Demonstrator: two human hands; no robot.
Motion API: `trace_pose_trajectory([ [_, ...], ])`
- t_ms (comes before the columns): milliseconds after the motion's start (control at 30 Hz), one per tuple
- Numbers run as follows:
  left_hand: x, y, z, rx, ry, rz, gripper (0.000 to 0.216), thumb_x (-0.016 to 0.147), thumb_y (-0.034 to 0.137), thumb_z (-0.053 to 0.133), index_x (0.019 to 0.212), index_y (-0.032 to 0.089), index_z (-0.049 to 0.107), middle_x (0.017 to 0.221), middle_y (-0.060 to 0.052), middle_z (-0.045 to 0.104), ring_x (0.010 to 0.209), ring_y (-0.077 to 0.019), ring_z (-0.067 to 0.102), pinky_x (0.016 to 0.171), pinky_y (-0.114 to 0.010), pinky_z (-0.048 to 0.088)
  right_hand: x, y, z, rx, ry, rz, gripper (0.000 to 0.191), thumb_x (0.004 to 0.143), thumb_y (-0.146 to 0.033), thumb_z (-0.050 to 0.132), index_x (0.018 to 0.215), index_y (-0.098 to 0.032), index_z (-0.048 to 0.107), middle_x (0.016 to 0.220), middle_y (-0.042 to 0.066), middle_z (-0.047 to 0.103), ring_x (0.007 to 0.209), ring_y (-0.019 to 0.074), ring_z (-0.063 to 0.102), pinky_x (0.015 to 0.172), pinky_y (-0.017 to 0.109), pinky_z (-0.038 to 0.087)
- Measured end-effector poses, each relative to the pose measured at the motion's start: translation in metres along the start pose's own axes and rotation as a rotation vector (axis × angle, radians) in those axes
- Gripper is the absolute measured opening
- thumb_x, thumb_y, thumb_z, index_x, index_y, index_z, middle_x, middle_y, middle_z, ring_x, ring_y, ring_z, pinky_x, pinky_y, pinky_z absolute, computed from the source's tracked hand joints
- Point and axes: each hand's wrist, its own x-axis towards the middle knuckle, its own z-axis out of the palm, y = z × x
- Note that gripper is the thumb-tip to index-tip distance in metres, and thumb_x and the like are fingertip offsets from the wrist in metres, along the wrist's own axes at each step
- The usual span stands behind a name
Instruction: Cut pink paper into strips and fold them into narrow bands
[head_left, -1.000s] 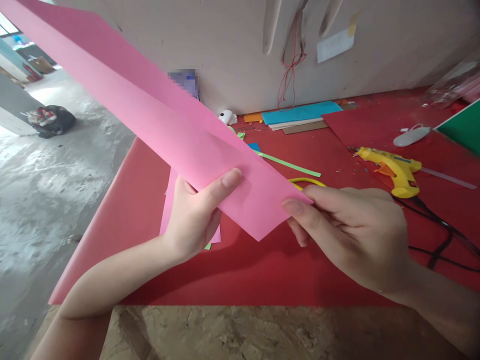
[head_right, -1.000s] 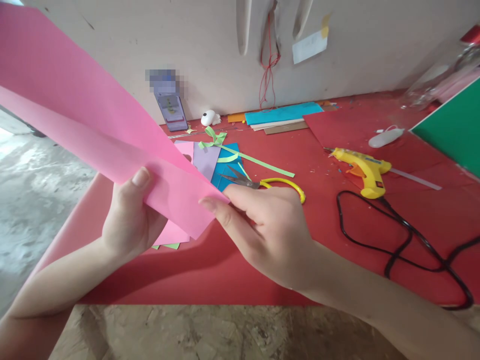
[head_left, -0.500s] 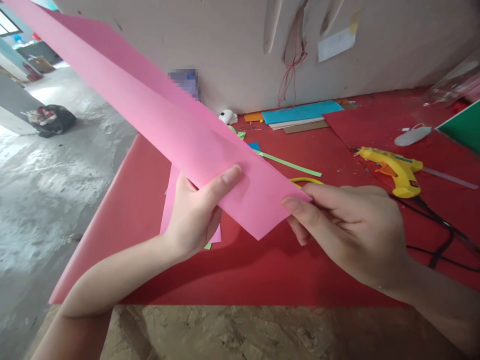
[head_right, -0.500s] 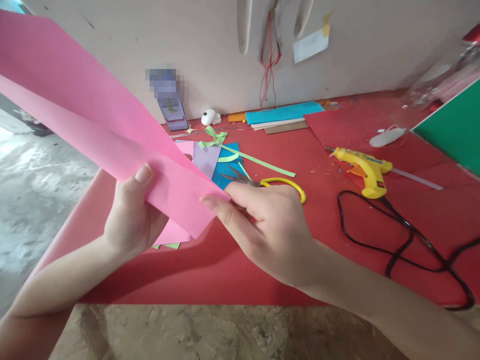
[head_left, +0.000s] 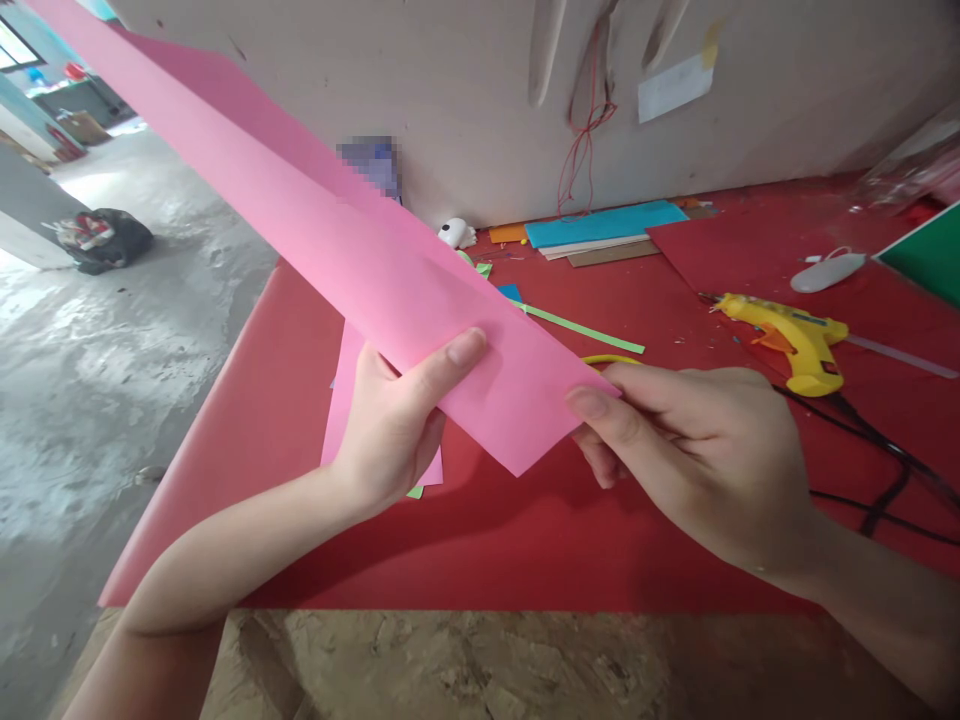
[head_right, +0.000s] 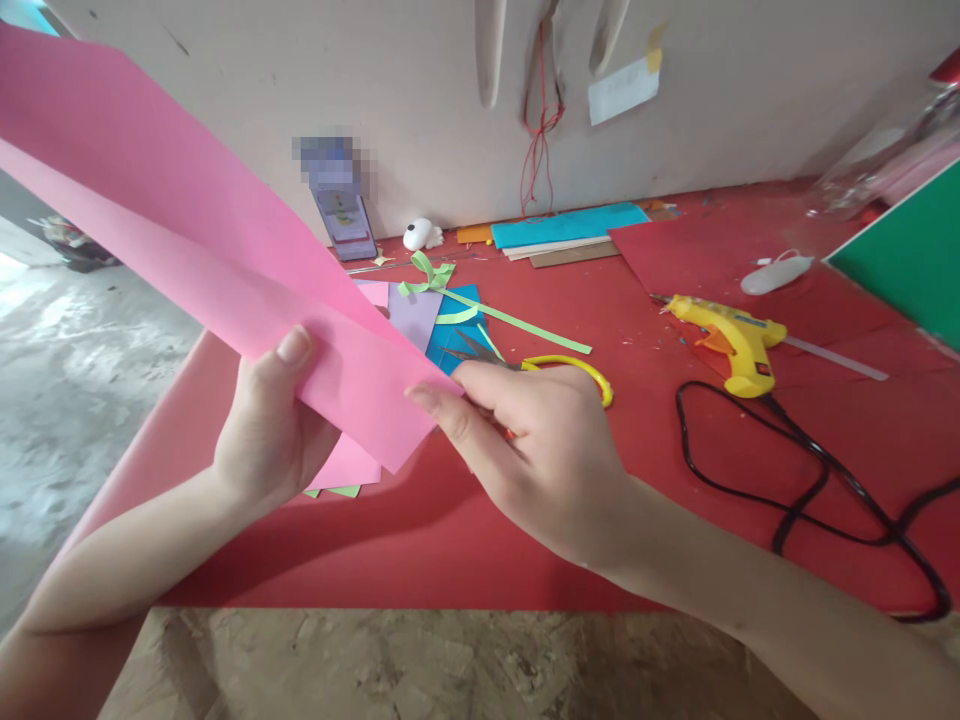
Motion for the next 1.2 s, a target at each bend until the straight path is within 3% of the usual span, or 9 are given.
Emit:
trace_pose_trajectory([
  [200,0.001,0.002,0.001,0.097,0.025,0.0,0.023,0.075,0.027,0.074,0.092,0.022,0.06,0.084,0.001,0.068,0.093,-0.0219,0.069,0.079,-0.03,0.058,-0.002,0.001,-0.001,-0.03,0.036,-0.009,0.045,0.095,-0.025,0.046,0.05,-0.019,0.045,0.039,-0.006,0.044,0.034,0.0051,0.038,0.041,0.026,0.026],
  [600,0.006,0.007,0.003,0.035,0.063,-0.095,0.025,0.071,0.02,0.075,0.09,0.021,0.058,0.082,0.003,0.064,0.082,-0.0165,0.067,0.066,-0.025,0.057,-0.003,0.005,0.004,-0.015,0.116,-0.039,0.045,0.092,-0.019,0.05,0.047,-0.019,0.045,0.038,-0.005,0.043,0.035,0.0049,0.038,0.041,0.025,0.027],
  [1200,0.011,0.003,-0.007,0.151,0.012,-0.067,0.018,0.074,0.031,0.075,0.084,0.019,0.065,0.08,0.001,0.065,0.073,-0.0149,0.066,0.059,-0.023,0.053,0.003,0.006,0.009,0.227,0.041,0.053,0.045,0.092,-0.02,0.049,0.047,-0.017,0.046,0.037,-0.005,0.046,0.035,0.0037,0.043,0.04,0.017,0.032],
])
